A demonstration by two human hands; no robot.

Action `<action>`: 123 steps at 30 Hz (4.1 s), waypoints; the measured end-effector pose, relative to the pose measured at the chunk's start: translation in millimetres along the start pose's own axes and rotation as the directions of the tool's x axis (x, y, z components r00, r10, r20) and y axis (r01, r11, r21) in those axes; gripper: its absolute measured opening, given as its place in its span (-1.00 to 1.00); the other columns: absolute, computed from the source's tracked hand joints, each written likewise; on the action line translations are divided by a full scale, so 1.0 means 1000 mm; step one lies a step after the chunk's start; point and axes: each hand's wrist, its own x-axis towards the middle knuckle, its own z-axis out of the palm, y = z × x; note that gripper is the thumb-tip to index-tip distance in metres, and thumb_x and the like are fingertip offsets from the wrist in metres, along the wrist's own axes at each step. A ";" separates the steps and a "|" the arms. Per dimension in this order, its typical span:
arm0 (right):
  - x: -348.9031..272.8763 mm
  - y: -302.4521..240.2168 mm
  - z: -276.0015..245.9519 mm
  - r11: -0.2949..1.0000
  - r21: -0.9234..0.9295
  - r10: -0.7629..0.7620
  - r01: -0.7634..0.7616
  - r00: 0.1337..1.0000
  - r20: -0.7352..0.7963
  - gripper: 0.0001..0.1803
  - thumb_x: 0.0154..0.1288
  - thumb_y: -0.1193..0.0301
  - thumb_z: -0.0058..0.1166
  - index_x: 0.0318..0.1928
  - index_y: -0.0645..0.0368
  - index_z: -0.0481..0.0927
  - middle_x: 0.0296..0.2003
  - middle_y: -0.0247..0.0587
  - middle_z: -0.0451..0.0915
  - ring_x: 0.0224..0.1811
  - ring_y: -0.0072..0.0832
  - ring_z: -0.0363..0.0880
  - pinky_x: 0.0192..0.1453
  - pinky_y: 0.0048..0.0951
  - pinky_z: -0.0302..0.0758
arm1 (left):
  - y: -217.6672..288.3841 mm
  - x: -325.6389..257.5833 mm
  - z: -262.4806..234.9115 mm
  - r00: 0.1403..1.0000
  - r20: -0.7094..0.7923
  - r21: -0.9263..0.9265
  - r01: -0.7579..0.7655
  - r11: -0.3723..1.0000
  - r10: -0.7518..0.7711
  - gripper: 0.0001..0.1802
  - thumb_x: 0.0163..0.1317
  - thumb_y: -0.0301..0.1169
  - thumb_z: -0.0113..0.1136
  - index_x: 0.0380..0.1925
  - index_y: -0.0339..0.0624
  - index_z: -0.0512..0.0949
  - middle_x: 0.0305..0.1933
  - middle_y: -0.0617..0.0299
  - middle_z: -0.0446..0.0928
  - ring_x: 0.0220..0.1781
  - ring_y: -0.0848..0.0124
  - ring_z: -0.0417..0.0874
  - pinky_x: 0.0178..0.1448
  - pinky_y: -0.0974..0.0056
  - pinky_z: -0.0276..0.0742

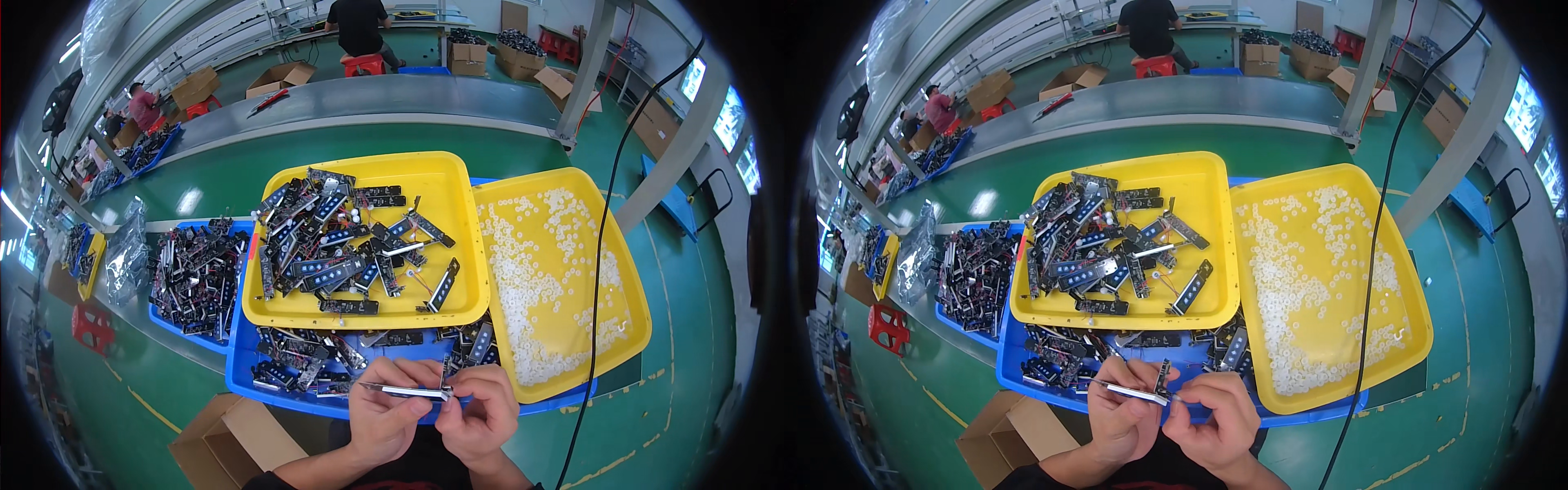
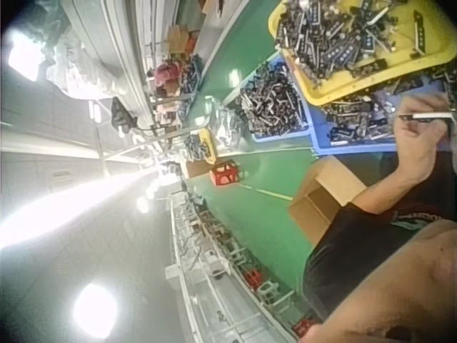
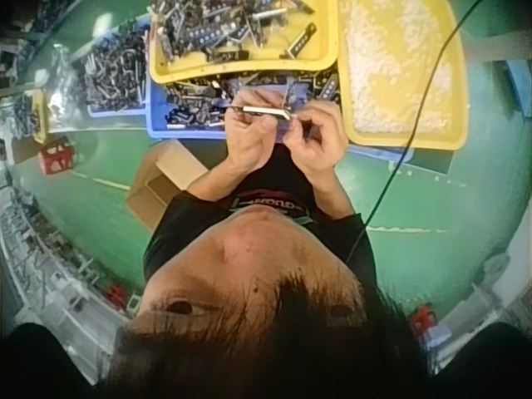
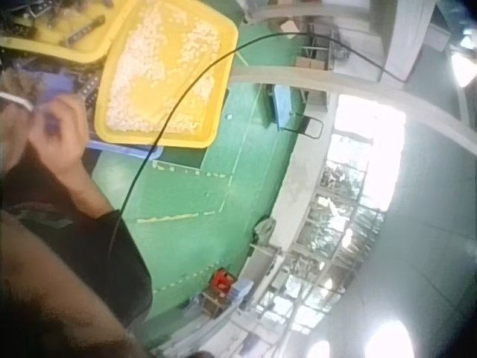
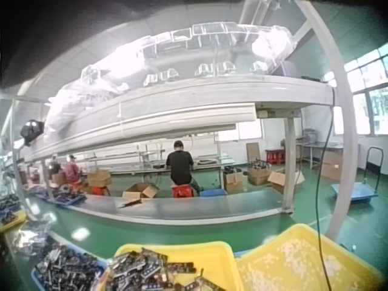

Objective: The person repeatedly picks up small circuit boards from a yellow tray and attaches small white circular components to them by hand. The person places the assembled units into a blue bin. The task is performed one at a time in a repetitive loop.

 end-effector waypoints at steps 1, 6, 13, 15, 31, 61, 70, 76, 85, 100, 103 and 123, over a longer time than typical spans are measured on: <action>0.001 0.000 -0.002 0.999 0.038 0.011 -0.011 1.000 0.005 -0.80 -0.07 0.61 0.29 -0.36 0.30 0.57 -0.40 -0.11 0.58 -0.42 -0.36 0.55 -0.33 -0.48 0.48 | 0.000 0.000 -0.002 1.000 0.019 -0.030 0.024 0.999 -0.023 -0.70 0.09 -0.50 0.40 -0.32 -0.23 0.41 -0.28 0.03 0.57 -0.14 0.25 0.60 0.12 0.09 0.46; 0.004 0.002 -0.011 0.943 0.323 0.066 -0.083 0.996 0.062 -0.83 0.00 0.60 0.25 -0.37 0.30 0.53 -0.43 -0.08 0.59 -0.43 -0.39 0.57 -0.36 -0.49 0.50 | 0.010 0.004 -0.007 0.964 0.028 -0.076 0.265 0.961 -0.264 -0.69 0.14 -0.44 0.38 -0.31 -0.23 0.38 -0.32 0.02 0.53 -0.25 0.28 0.59 -0.07 0.21 0.56; 0.007 0.001 -0.010 0.974 0.220 -0.062 0.052 0.997 0.041 -0.77 0.03 0.71 0.19 -0.29 0.34 0.45 -0.39 0.04 0.62 -0.34 -0.33 0.65 -0.29 -0.45 0.59 | 0.010 0.003 -0.007 0.972 0.027 -0.017 0.232 0.972 -0.232 -0.74 0.14 -0.52 0.34 -0.30 -0.27 0.40 -0.34 -0.06 0.54 -0.35 0.25 0.64 -0.19 0.25 0.61; 0.004 0.000 -0.012 0.961 0.277 -0.006 -0.004 0.999 0.035 -0.73 0.04 0.76 0.17 -0.24 0.35 0.43 -0.38 0.07 0.63 -0.31 -0.31 0.67 -0.26 -0.43 0.62 | 0.009 0.003 -0.010 0.973 0.044 0.041 0.223 0.974 -0.225 -0.74 0.12 -0.58 0.33 -0.30 -0.28 0.40 -0.34 -0.07 0.54 -0.36 0.23 0.65 -0.23 0.25 0.63; 0.008 0.008 -0.021 0.944 0.310 0.096 -0.110 0.994 0.059 -0.78 0.07 0.80 0.17 -0.30 0.34 0.47 -0.34 0.16 0.67 -0.35 -0.29 0.70 -0.25 -0.39 0.64 | 0.050 0.038 -0.015 0.956 0.073 0.600 0.186 0.778 -0.285 -0.70 0.07 -0.70 0.35 -0.20 -0.34 0.49 -0.20 0.08 0.58 -0.25 0.39 0.70 -0.20 0.37 0.66; 0.059 0.028 -0.088 0.563 -0.820 0.197 0.100 0.948 0.250 -0.83 -0.04 0.61 0.20 -0.44 0.21 0.46 -0.44 -0.14 0.44 -0.35 -0.17 0.42 -0.28 -0.21 0.38 | 0.076 0.075 -0.009 0.454 0.679 0.398 -0.888 -0.230 -0.577 -0.71 -0.05 -0.50 0.26 -0.23 -0.21 0.64 -0.21 0.20 0.57 -0.22 0.30 0.61 -0.14 0.28 0.58; 0.052 0.030 -0.091 0.700 -0.711 0.062 0.069 0.986 0.157 -0.79 -0.13 0.66 0.16 -0.46 0.20 0.41 -0.55 -0.19 0.44 -0.50 -0.20 0.41 -0.45 -0.24 0.35 | 0.061 0.060 -0.044 0.560 0.518 0.239 -0.820 -0.520 -0.647 -0.54 0.08 -0.45 0.11 0.04 -0.28 0.54 0.04 -0.05 0.47 0.00 0.13 0.57 0.08 0.20 0.51; 0.049 0.031 -0.089 0.694 -0.717 0.060 0.073 0.985 0.159 -0.79 -0.12 0.66 0.15 -0.48 0.20 0.40 -0.57 -0.19 0.42 -0.52 -0.21 0.40 -0.47 -0.25 0.33 | 0.049 0.063 -0.056 0.559 0.565 0.233 -0.814 -0.532 -0.607 -0.55 0.05 -0.45 0.13 0.01 -0.28 0.56 -0.01 -0.02 0.46 -0.06 0.16 0.55 0.01 0.17 0.55; 0.046 0.028 -0.092 0.729 -0.684 0.076 0.026 0.990 0.119 -0.79 -0.12 0.69 0.15 -0.45 0.21 0.43 -0.52 -0.15 0.47 -0.50 -0.20 0.44 -0.46 -0.29 0.35 | 0.071 0.052 -0.040 0.670 0.481 0.747 -0.651 -0.136 -0.566 -0.52 0.03 -0.60 0.30 0.04 -0.18 0.57 0.10 0.00 0.38 -0.05 0.16 0.63 -0.01 0.23 0.63; 0.042 0.000 -0.064 0.929 -0.359 -0.020 0.085 0.983 0.181 -0.67 -0.13 0.73 0.22 -0.23 0.31 0.64 -0.41 -0.14 0.59 -0.47 -0.40 0.54 -0.44 -0.51 0.45 | 0.048 0.027 -0.056 0.897 0.217 0.124 0.367 0.922 -0.386 -0.55 0.05 -0.73 0.29 0.00 -0.48 0.47 0.09 -0.06 0.38 -0.13 0.16 0.67 -0.09 0.22 0.65; 0.037 -0.006 -0.044 0.992 -0.122 0.009 0.025 0.963 0.271 -0.65 -0.10 0.74 0.27 -0.19 0.33 0.67 -0.38 -0.11 0.61 -0.43 -0.40 0.58 -0.41 -0.54 0.48 | 0.043 0.023 -0.043 0.911 0.140 0.175 0.364 0.915 -0.389 -0.63 0.09 -0.79 0.21 -0.05 -0.47 0.46 0.04 -0.01 0.38 -0.10 0.20 0.67 -0.05 0.24 0.65; 0.015 -0.003 -0.020 0.860 0.359 0.321 -0.363 0.931 0.173 -0.74 0.06 0.77 0.26 -0.19 0.38 0.62 -0.24 -0.02 0.60 -0.38 -0.56 0.55 -0.34 -0.60 0.46 | 0.021 0.019 -0.016 0.915 0.391 0.677 -0.356 0.644 0.095 -0.45 -0.12 -0.68 0.49 -0.05 -0.33 0.55 -0.09 0.07 0.44 -0.11 0.38 0.54 -0.09 0.39 0.52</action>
